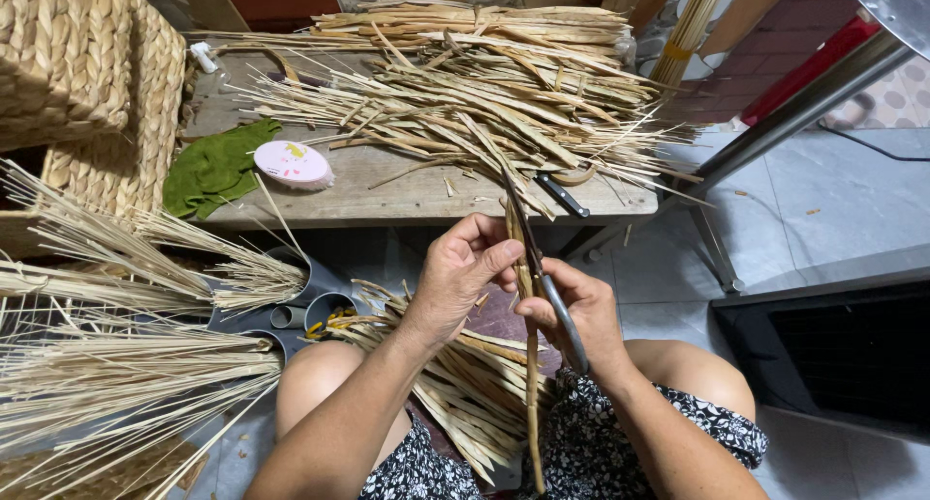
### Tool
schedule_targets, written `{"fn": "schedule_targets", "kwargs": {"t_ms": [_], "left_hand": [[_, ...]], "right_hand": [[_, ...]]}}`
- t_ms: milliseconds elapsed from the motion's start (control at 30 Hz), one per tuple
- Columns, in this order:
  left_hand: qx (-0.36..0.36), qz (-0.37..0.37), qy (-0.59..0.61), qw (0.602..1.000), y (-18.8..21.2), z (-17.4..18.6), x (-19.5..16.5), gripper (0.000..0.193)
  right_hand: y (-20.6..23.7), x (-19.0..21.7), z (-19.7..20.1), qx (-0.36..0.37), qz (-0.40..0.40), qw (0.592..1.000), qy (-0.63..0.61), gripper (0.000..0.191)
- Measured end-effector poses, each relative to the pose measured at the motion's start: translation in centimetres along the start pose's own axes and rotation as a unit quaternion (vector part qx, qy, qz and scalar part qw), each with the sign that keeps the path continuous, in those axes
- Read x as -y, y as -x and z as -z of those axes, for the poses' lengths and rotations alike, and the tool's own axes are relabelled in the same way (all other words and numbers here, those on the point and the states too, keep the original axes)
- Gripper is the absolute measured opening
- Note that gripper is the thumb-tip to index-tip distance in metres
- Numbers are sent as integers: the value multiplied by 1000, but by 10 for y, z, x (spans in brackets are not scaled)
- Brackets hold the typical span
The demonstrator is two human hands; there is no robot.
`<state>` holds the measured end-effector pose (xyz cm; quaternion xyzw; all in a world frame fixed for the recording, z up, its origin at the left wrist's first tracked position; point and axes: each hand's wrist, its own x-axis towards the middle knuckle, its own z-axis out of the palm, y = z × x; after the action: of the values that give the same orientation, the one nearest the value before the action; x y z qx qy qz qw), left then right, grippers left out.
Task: The person sits on the floor and uses scissors to trim and split long dried palm leaf strips, cutting off edges and thinning each strip by hand. Trimmed pieces are placed on a low wooden bench among large piles of similar strips.
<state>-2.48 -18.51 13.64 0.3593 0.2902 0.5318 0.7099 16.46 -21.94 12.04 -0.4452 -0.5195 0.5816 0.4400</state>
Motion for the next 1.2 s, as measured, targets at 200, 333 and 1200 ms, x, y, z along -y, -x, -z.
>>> {"fn": "schedule_targets", "kwargs": {"t_ms": [200,333,1200], "left_hand": [[-10,-73,-102,992,6,-5,-16,17],[3,-296,-448,843,25,-9,-23,15],[-2,-202,-777,597,-191,92,104,15]], "right_hand": [[-8,16,10,-49,28,997,-53,30],[-9,34,46,-129,70,989,4,36],[-32,30,80,-133,75,988,-39,44]]}}
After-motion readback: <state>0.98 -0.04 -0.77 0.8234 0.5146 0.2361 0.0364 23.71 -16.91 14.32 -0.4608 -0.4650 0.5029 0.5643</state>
